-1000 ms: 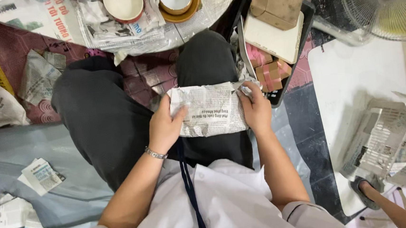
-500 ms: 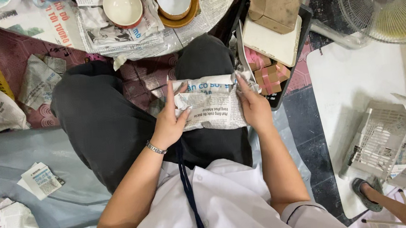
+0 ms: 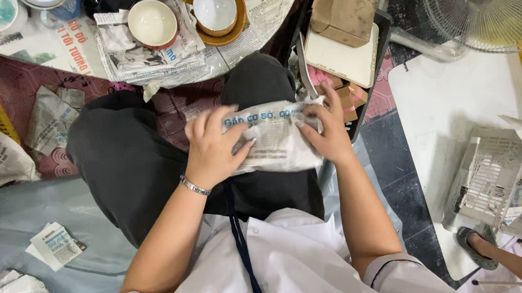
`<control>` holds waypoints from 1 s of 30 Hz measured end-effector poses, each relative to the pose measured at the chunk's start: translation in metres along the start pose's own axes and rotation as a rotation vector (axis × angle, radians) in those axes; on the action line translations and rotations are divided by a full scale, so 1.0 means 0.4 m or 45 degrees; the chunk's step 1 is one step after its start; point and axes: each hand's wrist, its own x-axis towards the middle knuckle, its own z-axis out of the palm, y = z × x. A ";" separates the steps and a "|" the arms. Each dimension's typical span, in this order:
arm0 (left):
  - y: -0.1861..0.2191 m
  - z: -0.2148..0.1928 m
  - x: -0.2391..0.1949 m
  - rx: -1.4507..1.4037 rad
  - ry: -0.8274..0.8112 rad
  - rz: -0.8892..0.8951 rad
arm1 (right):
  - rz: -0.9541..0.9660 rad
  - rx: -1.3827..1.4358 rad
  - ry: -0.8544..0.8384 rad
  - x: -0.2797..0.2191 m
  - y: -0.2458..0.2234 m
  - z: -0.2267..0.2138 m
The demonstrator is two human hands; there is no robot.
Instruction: The person wraps small ceramic bowls and cups in newspaper sheets, folding the paper around each item and stacking the wrapped units on the table. They handle each piece individually, smoothing the paper and adjusting folds before placing the wrapped items aside.
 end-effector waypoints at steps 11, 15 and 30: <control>-0.097 0.062 -0.001 -0.516 -0.321 -0.187 | 0.841 0.652 0.033 -0.093 0.088 0.067; -0.085 0.047 0.003 -0.647 -0.244 -0.320 | 0.657 0.411 0.054 -0.090 0.071 0.052; 0.187 0.029 -0.071 0.022 -0.379 0.280 | 0.677 0.144 -0.109 -0.090 0.006 0.032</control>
